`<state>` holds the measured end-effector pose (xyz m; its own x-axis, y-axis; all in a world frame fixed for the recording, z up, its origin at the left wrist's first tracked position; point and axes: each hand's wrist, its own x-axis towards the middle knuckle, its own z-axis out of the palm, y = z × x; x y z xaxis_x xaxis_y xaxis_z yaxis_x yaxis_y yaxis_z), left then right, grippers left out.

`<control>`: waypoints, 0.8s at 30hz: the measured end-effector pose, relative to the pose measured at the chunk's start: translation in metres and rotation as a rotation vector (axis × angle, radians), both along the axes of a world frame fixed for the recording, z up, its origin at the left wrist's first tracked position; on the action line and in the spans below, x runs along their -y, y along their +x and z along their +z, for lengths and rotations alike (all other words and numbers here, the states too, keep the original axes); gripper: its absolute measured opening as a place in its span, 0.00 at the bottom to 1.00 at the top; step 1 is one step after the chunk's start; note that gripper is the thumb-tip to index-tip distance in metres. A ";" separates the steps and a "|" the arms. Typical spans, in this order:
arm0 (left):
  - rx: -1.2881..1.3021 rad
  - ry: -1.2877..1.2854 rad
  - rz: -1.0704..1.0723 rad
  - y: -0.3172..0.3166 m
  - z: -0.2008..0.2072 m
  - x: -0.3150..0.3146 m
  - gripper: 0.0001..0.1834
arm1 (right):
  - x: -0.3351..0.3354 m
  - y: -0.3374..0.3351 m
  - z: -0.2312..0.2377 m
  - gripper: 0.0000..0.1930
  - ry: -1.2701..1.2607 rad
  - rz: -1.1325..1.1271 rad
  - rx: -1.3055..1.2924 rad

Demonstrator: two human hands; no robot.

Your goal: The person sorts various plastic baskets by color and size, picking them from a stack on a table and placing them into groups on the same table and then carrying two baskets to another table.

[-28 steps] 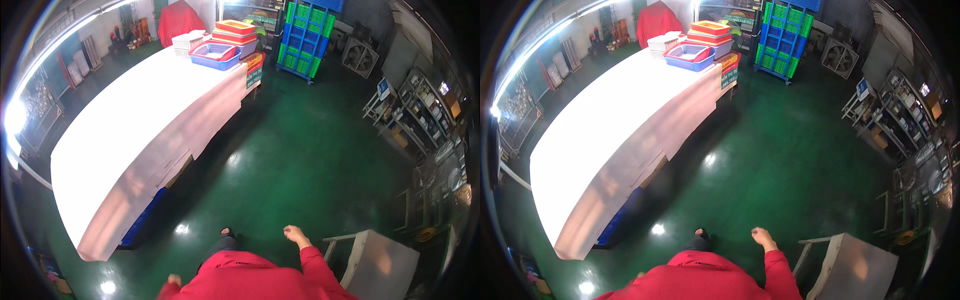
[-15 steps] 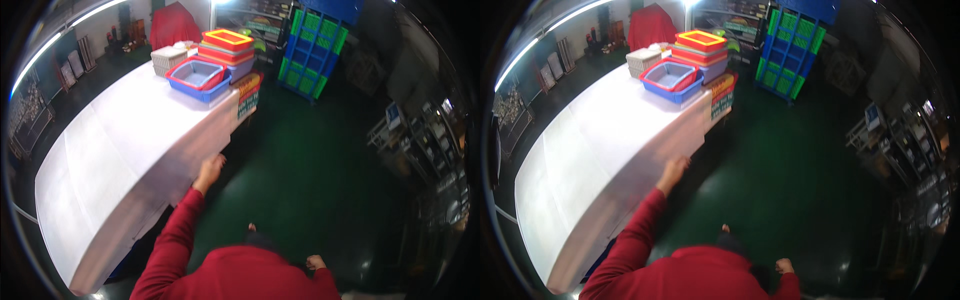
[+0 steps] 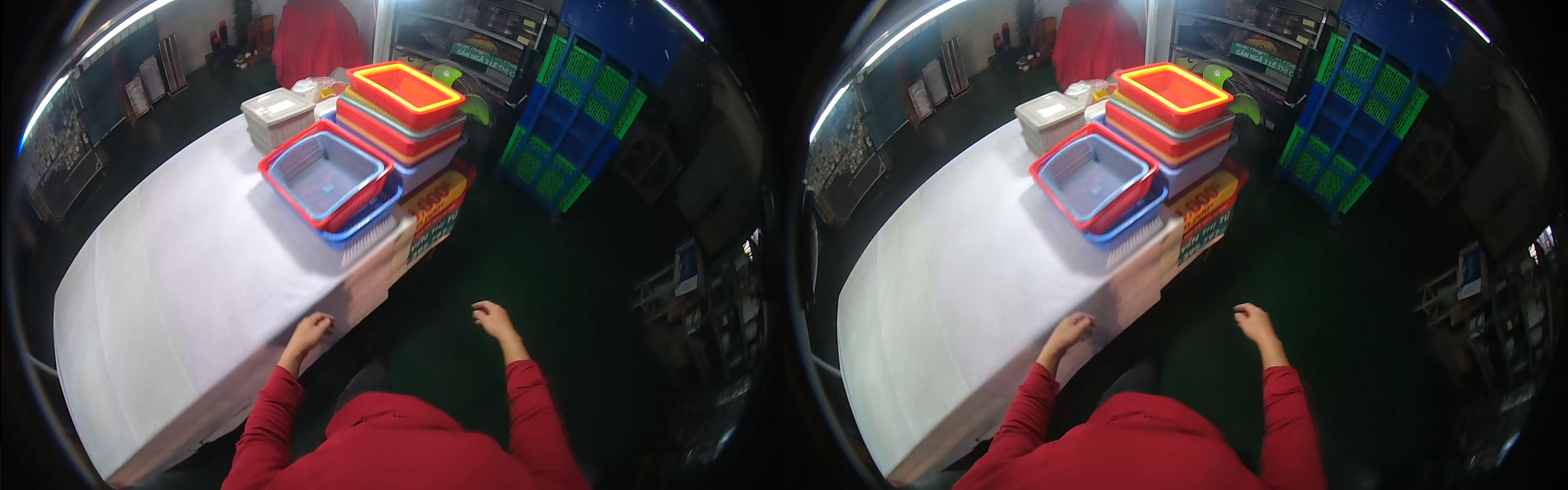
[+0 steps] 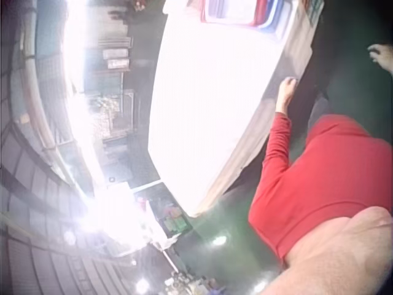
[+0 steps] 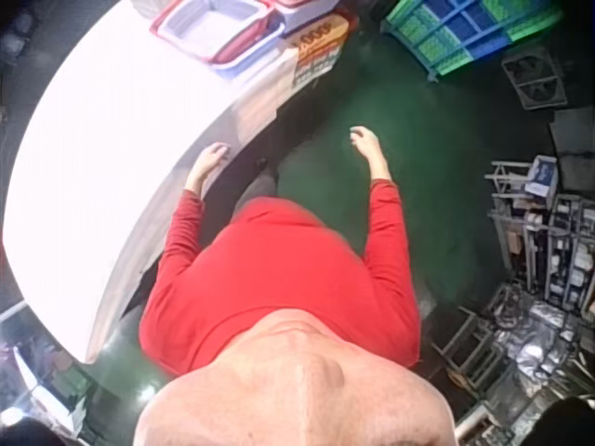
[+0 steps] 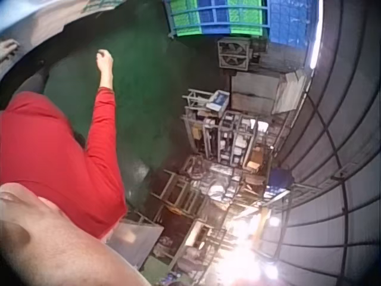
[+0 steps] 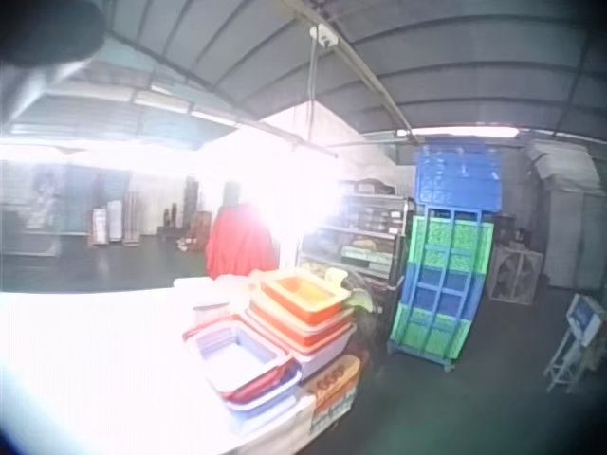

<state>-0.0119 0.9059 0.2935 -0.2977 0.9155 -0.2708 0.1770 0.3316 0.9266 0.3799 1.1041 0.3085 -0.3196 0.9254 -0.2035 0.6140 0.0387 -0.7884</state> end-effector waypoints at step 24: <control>0.180 0.514 0.493 -0.013 0.141 -0.442 0.10 | -0.552 -0.276 0.252 0.34 0.918 0.501 0.382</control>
